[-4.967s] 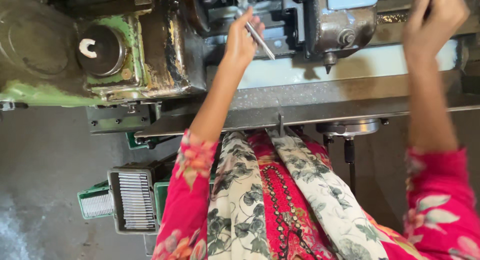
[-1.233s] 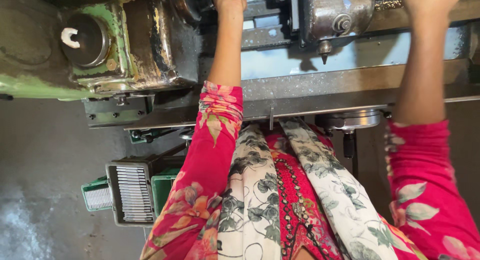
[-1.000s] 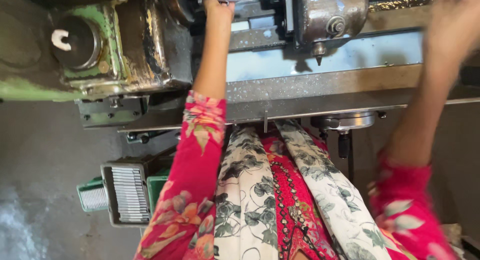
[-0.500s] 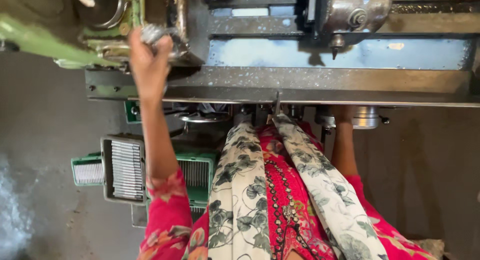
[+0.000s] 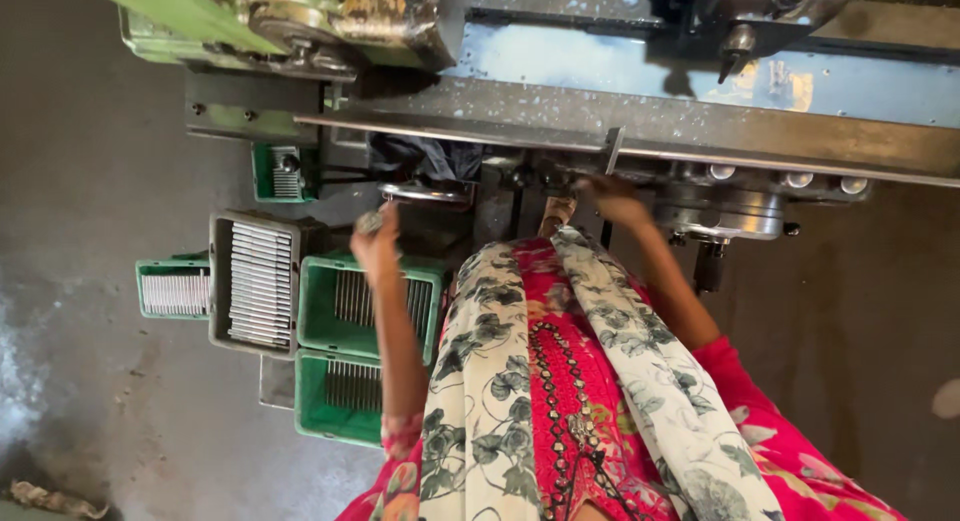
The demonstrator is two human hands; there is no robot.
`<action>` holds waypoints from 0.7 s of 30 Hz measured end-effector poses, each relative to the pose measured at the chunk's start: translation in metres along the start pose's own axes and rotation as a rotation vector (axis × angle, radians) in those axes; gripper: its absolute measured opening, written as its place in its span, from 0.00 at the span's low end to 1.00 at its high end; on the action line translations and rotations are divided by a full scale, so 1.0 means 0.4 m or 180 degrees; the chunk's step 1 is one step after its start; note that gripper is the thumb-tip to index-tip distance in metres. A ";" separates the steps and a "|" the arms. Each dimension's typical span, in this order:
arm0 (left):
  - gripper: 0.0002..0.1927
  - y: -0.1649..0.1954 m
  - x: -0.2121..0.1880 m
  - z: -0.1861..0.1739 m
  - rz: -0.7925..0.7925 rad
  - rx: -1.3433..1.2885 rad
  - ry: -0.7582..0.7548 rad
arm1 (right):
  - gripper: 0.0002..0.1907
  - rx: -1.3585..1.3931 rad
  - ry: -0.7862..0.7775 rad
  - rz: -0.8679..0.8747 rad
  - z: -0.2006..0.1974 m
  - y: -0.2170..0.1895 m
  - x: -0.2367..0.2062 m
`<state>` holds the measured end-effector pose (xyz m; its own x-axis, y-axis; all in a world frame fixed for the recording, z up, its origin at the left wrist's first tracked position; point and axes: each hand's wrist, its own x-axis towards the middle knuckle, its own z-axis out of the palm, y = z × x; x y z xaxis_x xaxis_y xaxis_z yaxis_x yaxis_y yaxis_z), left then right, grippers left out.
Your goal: The person works at a lathe machine, fitting a small metal part into the machine's chuck and tightening it with a wrench, then operating the machine handles. Finished parts are placed into green plastic crates beside the machine, and the cycle is repeated with additional parts.
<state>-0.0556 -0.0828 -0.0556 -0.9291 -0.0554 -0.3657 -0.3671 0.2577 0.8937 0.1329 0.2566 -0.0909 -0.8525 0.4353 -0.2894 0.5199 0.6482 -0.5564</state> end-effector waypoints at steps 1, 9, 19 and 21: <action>0.09 0.009 -0.011 0.050 0.0110 -0.0397 -0.0291 | 0.27 0.1402 -0.0216 -0.0629 0.018 -0.064 -0.004; 0.17 0.109 -0.136 0.263 0.1130 -0.0140 -0.1084 | 0.14 0.4810 -0.1111 0.0547 0.015 -0.370 -0.025; 0.18 0.132 -0.165 0.186 0.2255 0.0163 -0.0892 | 0.12 0.5297 -0.1521 0.0720 0.086 -0.302 -0.036; 0.23 0.144 -0.154 0.148 0.3089 0.1102 -0.0571 | 0.12 0.4878 -0.1842 0.0643 0.076 -0.281 -0.024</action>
<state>-0.0168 -0.0074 0.0030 -0.7873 0.4599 0.4106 0.5922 0.3788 0.7112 0.0811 0.1605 -0.0491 -0.8706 -0.0733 -0.4865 0.3833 -0.7209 -0.5774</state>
